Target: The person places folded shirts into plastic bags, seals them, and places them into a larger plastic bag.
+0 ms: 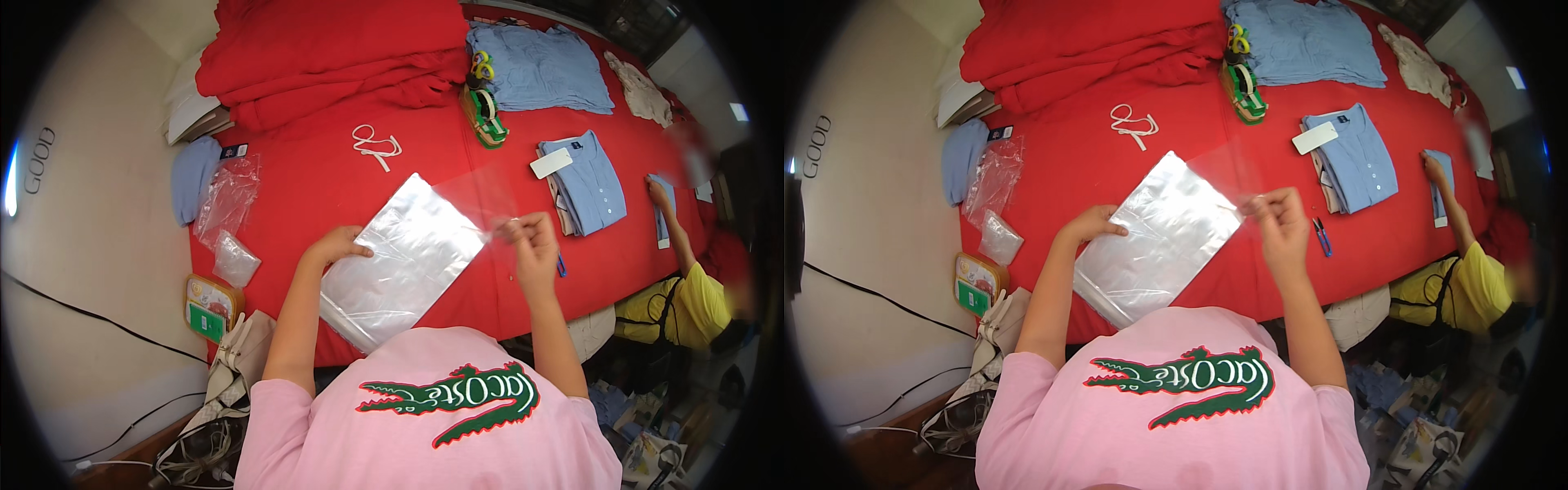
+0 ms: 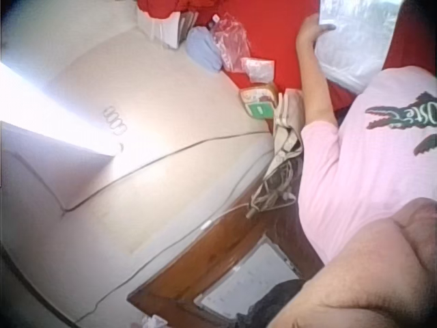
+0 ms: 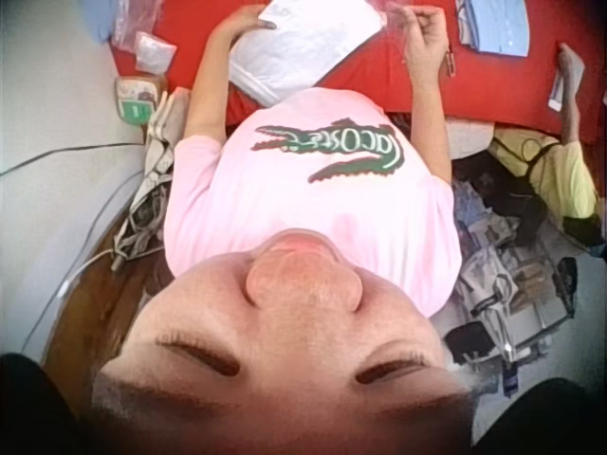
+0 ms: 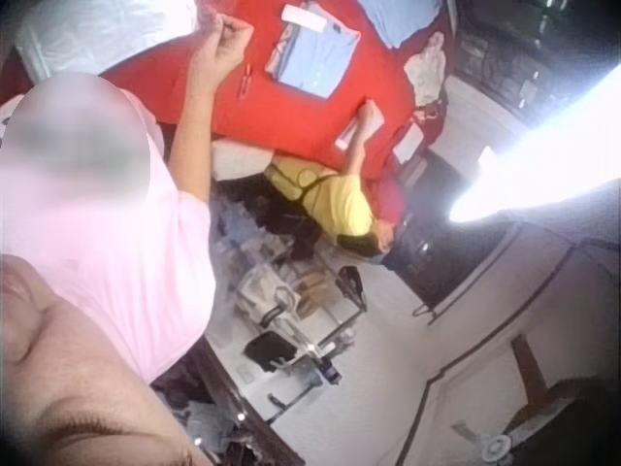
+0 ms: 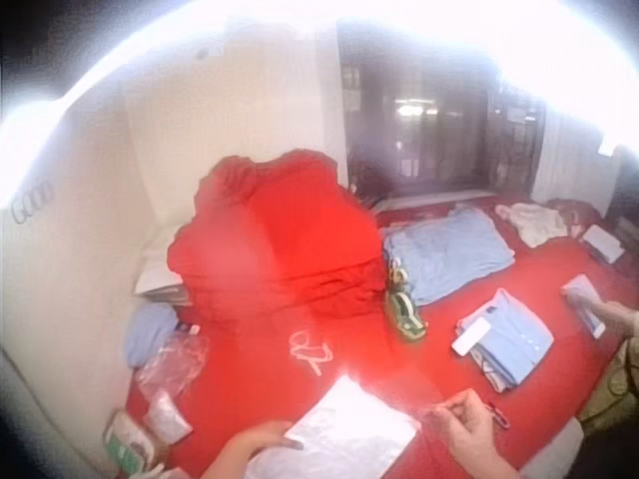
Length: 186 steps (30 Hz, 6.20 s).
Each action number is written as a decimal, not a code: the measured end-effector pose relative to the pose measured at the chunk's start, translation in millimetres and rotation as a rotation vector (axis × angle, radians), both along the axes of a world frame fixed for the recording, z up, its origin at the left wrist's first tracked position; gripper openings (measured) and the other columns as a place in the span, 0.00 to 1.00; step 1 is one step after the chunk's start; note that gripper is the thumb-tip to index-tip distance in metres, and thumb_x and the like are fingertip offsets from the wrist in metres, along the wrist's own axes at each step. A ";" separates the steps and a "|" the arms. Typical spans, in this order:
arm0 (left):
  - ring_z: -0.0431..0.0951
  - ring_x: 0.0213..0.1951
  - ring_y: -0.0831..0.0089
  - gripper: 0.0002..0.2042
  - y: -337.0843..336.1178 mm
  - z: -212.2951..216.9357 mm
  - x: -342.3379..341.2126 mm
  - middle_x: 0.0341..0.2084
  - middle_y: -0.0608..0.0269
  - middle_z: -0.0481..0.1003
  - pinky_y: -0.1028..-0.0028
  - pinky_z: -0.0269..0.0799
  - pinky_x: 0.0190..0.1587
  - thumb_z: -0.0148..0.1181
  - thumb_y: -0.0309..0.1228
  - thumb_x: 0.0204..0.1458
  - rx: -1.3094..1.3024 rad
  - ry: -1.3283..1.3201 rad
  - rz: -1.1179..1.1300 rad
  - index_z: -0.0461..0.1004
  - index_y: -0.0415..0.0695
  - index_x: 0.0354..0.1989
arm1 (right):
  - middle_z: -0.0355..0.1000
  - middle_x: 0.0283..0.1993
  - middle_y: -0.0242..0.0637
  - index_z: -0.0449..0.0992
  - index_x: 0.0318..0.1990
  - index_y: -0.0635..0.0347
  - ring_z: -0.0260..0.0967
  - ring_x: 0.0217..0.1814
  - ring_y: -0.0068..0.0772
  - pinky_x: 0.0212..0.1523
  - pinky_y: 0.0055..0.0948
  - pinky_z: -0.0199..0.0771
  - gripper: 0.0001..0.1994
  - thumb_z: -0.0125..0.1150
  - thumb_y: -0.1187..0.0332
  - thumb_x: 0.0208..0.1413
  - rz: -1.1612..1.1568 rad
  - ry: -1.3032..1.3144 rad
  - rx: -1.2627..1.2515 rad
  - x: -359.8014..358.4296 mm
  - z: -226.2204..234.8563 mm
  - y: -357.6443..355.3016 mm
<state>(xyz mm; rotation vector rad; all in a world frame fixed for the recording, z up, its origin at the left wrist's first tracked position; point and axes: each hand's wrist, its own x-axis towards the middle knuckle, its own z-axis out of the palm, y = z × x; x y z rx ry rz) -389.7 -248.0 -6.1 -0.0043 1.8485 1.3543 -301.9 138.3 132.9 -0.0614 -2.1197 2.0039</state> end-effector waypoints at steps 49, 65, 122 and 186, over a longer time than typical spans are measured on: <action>0.81 0.55 0.63 0.21 528.5 21.3 90.1 0.49 0.56 0.79 0.63 0.77 0.58 0.57 0.43 0.68 0.665 -0.365 0.379 0.71 0.38 0.59 | 0.76 0.32 0.35 0.76 0.48 0.61 0.75 0.30 0.23 0.32 0.27 0.77 0.15 0.72 0.77 0.54 -0.231 -0.502 0.094 298.6 -97.4 340.9; 0.75 0.56 0.46 0.51 604.0 -5.0 -44.0 0.60 0.48 0.70 0.38 0.78 0.48 0.77 0.24 0.45 0.485 0.024 0.728 0.48 0.59 0.75 | 0.75 0.27 0.33 0.75 0.38 0.62 0.74 0.22 0.23 0.22 0.23 0.73 0.03 0.64 0.78 0.60 -0.406 -0.445 -0.142 351.1 -118.6 444.4; 0.83 0.42 0.71 0.26 102.2 -30.3 255.2 0.42 0.56 0.82 0.74 0.77 0.43 0.66 0.34 0.62 0.173 0.112 0.760 0.67 0.34 0.64 | 0.77 0.34 0.34 0.80 0.43 0.64 0.75 0.36 0.25 0.41 0.27 0.74 0.07 0.65 0.76 0.57 0.207 -0.596 0.422 241.5 -24.0 175.5; 0.83 0.50 0.65 0.10 144.4 118.3 376.9 0.41 0.58 0.83 0.65 0.76 0.57 0.71 0.19 0.53 0.597 0.382 0.565 0.74 0.43 0.34 | 0.72 0.30 0.21 0.79 0.61 0.62 0.66 0.32 0.09 0.33 0.16 0.65 0.27 0.71 0.84 0.51 1.075 -0.024 -0.048 111.9 148.6 27.3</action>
